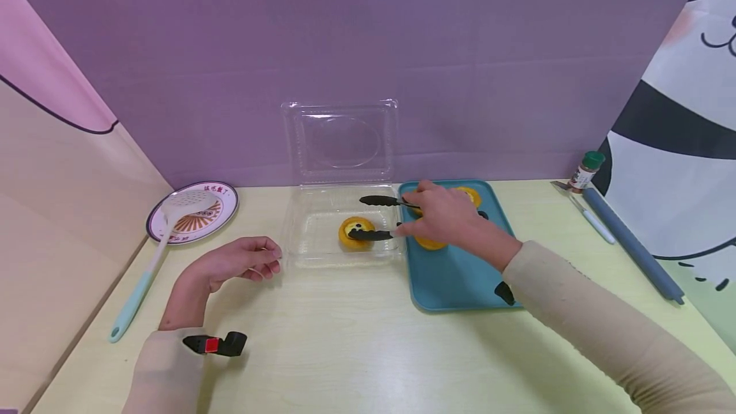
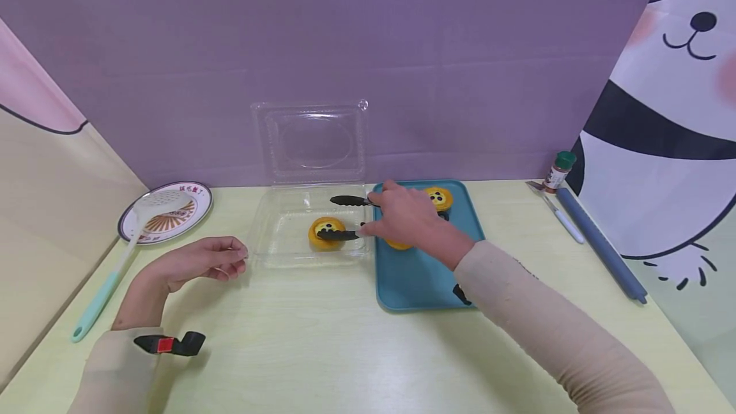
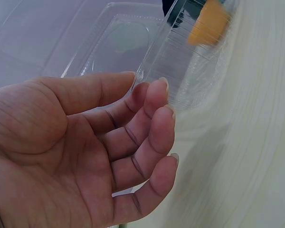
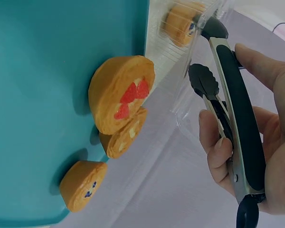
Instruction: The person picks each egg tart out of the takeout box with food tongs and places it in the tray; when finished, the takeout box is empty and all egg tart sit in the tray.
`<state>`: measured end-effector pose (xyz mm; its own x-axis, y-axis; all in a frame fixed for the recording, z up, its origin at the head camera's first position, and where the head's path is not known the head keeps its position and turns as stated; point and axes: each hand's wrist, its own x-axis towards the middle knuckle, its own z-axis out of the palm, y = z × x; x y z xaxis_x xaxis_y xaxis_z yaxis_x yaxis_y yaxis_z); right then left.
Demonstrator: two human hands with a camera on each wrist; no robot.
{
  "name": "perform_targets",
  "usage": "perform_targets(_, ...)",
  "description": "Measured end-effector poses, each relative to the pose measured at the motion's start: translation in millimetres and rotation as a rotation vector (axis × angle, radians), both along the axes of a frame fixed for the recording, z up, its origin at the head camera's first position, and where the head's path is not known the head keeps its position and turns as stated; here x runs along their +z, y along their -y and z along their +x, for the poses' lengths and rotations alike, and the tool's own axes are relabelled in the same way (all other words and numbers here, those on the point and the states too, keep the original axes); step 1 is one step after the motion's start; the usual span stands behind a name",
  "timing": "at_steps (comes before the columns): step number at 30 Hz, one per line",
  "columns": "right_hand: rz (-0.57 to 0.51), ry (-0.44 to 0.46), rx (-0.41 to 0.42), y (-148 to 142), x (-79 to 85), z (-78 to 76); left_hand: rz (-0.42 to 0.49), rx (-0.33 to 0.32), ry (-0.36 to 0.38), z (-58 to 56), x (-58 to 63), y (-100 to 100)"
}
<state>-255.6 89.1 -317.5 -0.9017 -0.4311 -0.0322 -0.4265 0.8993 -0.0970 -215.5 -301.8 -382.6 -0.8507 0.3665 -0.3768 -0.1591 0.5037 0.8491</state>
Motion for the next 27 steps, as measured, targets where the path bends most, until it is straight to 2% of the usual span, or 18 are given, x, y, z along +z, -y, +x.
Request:
perform_targets(15,-0.048,0.026,-0.097,8,-8.9,-11.6,0.010,-0.003,-0.002,0.4,0.2,-2)
perform_targets(27,-0.114,0.079,-0.073,7,-12.7,-6.0,0.011,0.000,0.005,0.5,1.1,-2)
